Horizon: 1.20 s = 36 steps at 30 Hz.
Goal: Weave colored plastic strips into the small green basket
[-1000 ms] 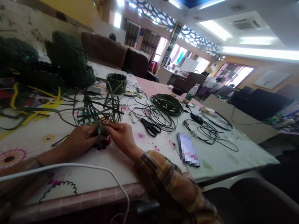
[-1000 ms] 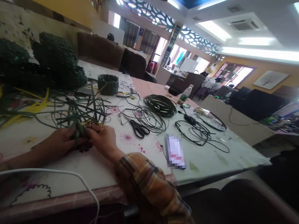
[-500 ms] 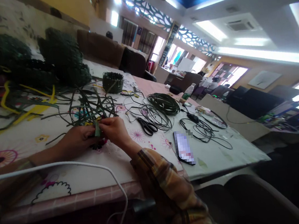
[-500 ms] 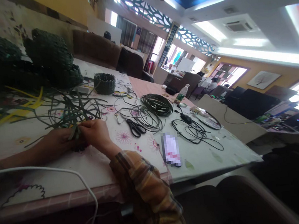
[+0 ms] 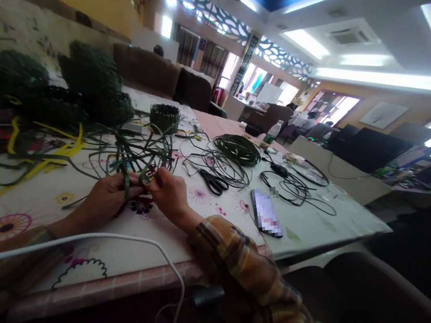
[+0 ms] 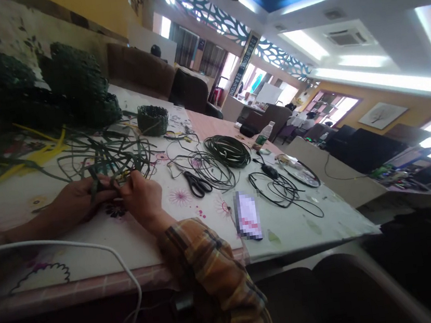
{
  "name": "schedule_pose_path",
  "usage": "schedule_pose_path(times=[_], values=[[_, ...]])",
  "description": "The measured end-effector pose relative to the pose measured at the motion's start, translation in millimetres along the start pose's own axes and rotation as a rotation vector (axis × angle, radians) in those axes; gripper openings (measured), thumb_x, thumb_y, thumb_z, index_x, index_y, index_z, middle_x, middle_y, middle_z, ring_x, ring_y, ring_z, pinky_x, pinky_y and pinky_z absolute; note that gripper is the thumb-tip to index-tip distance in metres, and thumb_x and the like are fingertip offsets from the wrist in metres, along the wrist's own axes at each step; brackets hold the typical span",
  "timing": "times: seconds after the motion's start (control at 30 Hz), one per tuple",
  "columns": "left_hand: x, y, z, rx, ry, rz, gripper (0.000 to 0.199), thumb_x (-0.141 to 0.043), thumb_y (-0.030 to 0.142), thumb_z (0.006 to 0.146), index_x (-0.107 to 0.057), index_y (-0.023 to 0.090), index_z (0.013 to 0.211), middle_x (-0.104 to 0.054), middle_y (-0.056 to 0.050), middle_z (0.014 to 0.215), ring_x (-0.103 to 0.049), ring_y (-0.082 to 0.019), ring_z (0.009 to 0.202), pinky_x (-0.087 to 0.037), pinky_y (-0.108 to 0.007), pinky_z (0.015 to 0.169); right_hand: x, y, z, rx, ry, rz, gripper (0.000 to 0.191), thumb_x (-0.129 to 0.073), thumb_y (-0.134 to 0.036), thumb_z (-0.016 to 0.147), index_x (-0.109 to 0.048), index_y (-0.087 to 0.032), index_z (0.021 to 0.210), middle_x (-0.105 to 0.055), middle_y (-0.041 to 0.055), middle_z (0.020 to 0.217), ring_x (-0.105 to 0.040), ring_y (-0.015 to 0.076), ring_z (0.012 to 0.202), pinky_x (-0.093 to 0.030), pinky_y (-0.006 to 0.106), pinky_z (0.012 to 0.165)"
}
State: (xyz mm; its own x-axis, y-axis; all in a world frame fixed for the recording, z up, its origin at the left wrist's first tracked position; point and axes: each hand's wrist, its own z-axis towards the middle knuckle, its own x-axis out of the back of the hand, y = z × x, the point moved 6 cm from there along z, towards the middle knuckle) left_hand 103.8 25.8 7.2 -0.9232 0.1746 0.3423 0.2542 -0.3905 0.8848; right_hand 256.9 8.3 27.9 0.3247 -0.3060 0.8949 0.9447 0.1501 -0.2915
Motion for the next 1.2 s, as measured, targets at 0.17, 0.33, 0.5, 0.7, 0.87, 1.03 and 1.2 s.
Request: schedule_pose_path(times=[0.17,0.33,0.5,0.7,0.87,1.03,1.2], values=[[7.5,6.8,0.5,-0.13,0.021,0.264,0.041,-0.058,0.059,0.091,-0.071,0.019,0.09,-0.073,-0.006,0.091,-0.065,-0.021,0.086,-0.054,-0.03,0.082,-0.1,-5.5,-4.9,-0.031,-0.043,-0.095,0.032,-0.052,-0.052,0.109,-0.063,-0.023,0.105,-0.077,0.0016,0.085,-0.067,0.0159,0.074,-0.022,0.028,0.059],[9.3,8.3,1.6,-0.3,-0.173,0.392,0.04,-0.047,0.049,0.099,-0.071,0.018,0.091,-0.074,-0.007,0.096,-0.066,-0.021,0.089,-0.05,-0.028,0.083,-0.2,-8.8,-7.5,-0.034,-0.117,-0.108,0.028,-0.05,-0.044,0.109,-0.064,-0.021,0.112,-0.079,0.0056,0.091,-0.069,0.0188,0.078,-0.025,0.029,0.06],[9.4,1.7,4.5,-0.202,-0.276,0.338,0.039,-0.057,0.053,0.097,-0.071,0.017,0.094,-0.074,-0.002,0.089,-0.064,-0.018,0.086,-0.048,-0.023,0.078,1.4,-2.9,-3.8,-0.115,-0.094,0.021,0.021,-0.056,-0.036,0.103,-0.068,-0.022,0.093,-0.076,0.0024,0.087,-0.06,0.0155,0.072,-0.023,0.029,0.06],[5.4,8.4,-1.2,-0.232,-0.182,0.288,0.038,-0.064,0.053,0.094,-0.07,0.017,0.089,-0.074,-0.002,0.086,-0.066,-0.016,0.08,-0.049,-0.022,0.076,-1.5,6.1,-3.1,-0.148,-0.009,0.328,0.021,-0.063,-0.021,0.089,-0.059,-0.02,0.069,-0.059,-0.0042,0.066,-0.044,0.0115,0.064,-0.026,0.026,0.06],[2.7,6.7,-1.9,-0.283,-0.18,0.324,0.035,-0.061,0.051,0.097,-0.068,0.017,0.09,-0.072,-0.001,0.083,-0.065,-0.014,0.074,-0.049,-0.022,0.071,-11.2,14.9,-3.7,-0.179,0.009,0.618,0.02,-0.061,-0.017,0.084,-0.058,-0.021,0.064,-0.055,-0.0061,0.058,-0.049,0.0106,0.06,-0.032,0.022,0.057],[1.1,5.5,0.0,-0.373,-0.151,0.437,0.039,-0.058,0.054,0.098,-0.072,0.018,0.094,-0.074,-0.004,0.093,-0.068,-0.018,0.083,-0.049,-0.025,0.078,-17.4,18.6,-1.9,-0.186,0.002,0.717,0.02,-0.061,-0.016,0.086,-0.06,-0.02,0.066,-0.053,-0.0072,0.055,-0.049,0.0095,0.056,-0.032,0.021,0.055],[6.6,-5.0,3.1,-0.222,-0.12,0.43,0.042,-0.062,0.059,0.094,-0.073,0.018,0.095,-0.077,-0.002,0.085,-0.07,-0.018,0.075,-0.047,-0.025,0.071,-4.7,19.1,-2.1,-0.045,0.049,0.68,0.045,-0.065,-0.039,0.099,-0.057,-0.019,0.06,-0.051,-0.0065,0.053,-0.046,0.0077,0.054,-0.032,0.02,0.054]])
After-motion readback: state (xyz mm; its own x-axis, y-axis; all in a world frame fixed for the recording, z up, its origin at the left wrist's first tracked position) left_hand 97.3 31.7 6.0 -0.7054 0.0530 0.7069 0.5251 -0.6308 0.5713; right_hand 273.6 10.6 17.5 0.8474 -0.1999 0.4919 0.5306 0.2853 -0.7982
